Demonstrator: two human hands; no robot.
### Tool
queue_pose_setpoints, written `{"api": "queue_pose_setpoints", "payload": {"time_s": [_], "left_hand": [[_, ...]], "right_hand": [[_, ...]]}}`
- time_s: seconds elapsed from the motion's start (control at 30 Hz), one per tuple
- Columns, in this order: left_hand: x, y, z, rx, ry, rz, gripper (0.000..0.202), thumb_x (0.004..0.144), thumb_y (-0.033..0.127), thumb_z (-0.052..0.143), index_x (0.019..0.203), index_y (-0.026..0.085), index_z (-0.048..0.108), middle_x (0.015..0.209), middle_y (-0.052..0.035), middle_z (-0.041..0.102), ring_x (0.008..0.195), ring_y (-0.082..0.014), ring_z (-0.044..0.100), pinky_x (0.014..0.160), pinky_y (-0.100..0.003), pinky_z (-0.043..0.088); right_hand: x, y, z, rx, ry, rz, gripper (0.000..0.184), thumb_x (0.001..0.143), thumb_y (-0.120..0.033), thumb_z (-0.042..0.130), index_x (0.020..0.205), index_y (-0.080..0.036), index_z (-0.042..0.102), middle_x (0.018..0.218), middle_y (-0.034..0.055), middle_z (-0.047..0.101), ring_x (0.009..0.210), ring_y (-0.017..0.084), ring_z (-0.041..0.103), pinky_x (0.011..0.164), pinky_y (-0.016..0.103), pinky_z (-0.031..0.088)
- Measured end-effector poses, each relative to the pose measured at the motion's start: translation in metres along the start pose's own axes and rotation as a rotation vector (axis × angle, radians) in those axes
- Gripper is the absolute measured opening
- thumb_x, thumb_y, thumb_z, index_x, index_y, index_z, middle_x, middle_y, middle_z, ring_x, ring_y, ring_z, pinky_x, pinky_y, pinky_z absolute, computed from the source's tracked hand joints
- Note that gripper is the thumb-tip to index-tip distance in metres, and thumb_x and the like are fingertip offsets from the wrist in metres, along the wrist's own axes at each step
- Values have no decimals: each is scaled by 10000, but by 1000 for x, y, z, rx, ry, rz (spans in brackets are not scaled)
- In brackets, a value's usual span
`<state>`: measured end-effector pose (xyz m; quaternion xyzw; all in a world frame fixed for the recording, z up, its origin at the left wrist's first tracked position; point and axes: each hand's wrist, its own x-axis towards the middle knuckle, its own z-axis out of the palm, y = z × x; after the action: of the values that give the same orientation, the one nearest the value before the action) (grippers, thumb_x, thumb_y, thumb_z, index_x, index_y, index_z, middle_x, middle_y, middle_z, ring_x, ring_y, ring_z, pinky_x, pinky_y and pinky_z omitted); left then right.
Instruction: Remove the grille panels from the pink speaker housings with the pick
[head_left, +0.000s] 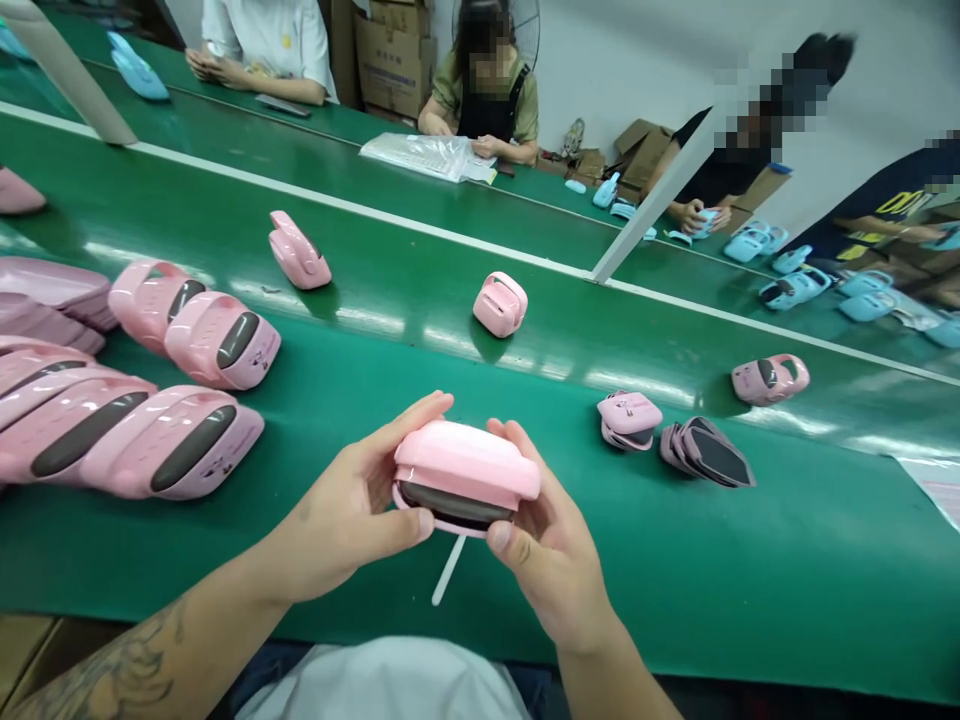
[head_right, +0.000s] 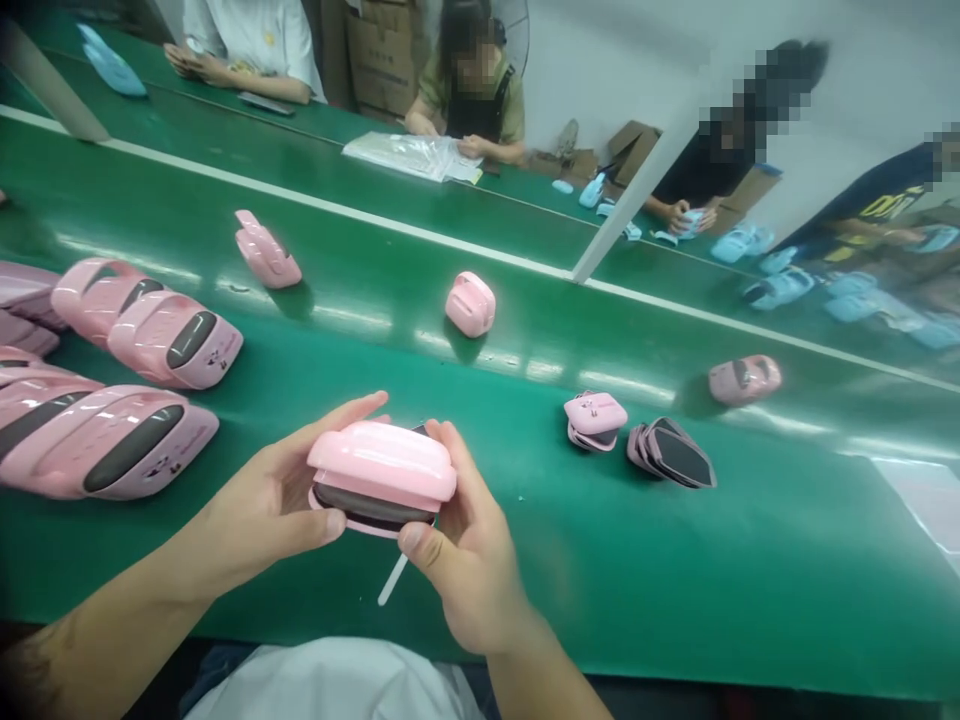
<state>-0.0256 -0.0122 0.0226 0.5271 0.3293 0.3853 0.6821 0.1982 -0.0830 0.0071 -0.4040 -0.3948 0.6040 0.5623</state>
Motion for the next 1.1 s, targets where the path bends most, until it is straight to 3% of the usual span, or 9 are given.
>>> {"api": "queue_pose_setpoints", "payload": {"time_s": [0.13,0.33,0.53,0.7,0.87,1.1], "left_hand": [[2,5,2,17,-46,-40,907,804,325,959,1630,320,586,1584,-155,669,1360,-383,715,1038,-406,650],[4,9,13,85,-21,-36,914,791,332,971,1615,196,600,1509,-185,714,1339,-376,711,1105,-442,604],[0,13,16,140,-11,17,887,783,322,981,1589,195,635,1536,-181,696,1336,-379,706,1089,-429,608],[-3,9,15,104,41,49,908,779,293,986,1606,260,612,1613,-149,642,1402,-365,672,1117,-396,593],[-6,1,15,-86,83,46,796,846,339,929,1580,261,631,1478,-138,732,1299,-327,729,1036,-358,624],[-8,3,1,-167,71,-69,758,801,304,956,1516,312,704,1625,-104,641,1452,-382,639,1080,-379,612]], "right_hand": [[1,3,-3,36,-12,-1,779,903,-417,902,1605,-327,577,1736,109,516,1546,373,577,1231,579,550],[-2,2,-12,-36,50,4,731,903,-413,903,1566,-302,617,1669,131,597,1463,373,652,1162,536,611],[-7,-7,-9,-192,88,-32,738,898,-542,889,1543,-288,635,1650,141,613,1456,401,653,1133,524,632],[-7,-9,-6,-183,96,-22,749,913,-535,880,1574,-315,606,1697,125,564,1486,409,630,1142,567,628],[-8,-7,-1,-197,106,-53,804,912,-511,892,1623,-362,547,1724,85,537,1582,368,535,1253,556,538],[-9,1,3,-227,-3,-44,885,940,-421,884,1693,-442,420,1830,4,352,1707,346,316,1386,614,317]]}}
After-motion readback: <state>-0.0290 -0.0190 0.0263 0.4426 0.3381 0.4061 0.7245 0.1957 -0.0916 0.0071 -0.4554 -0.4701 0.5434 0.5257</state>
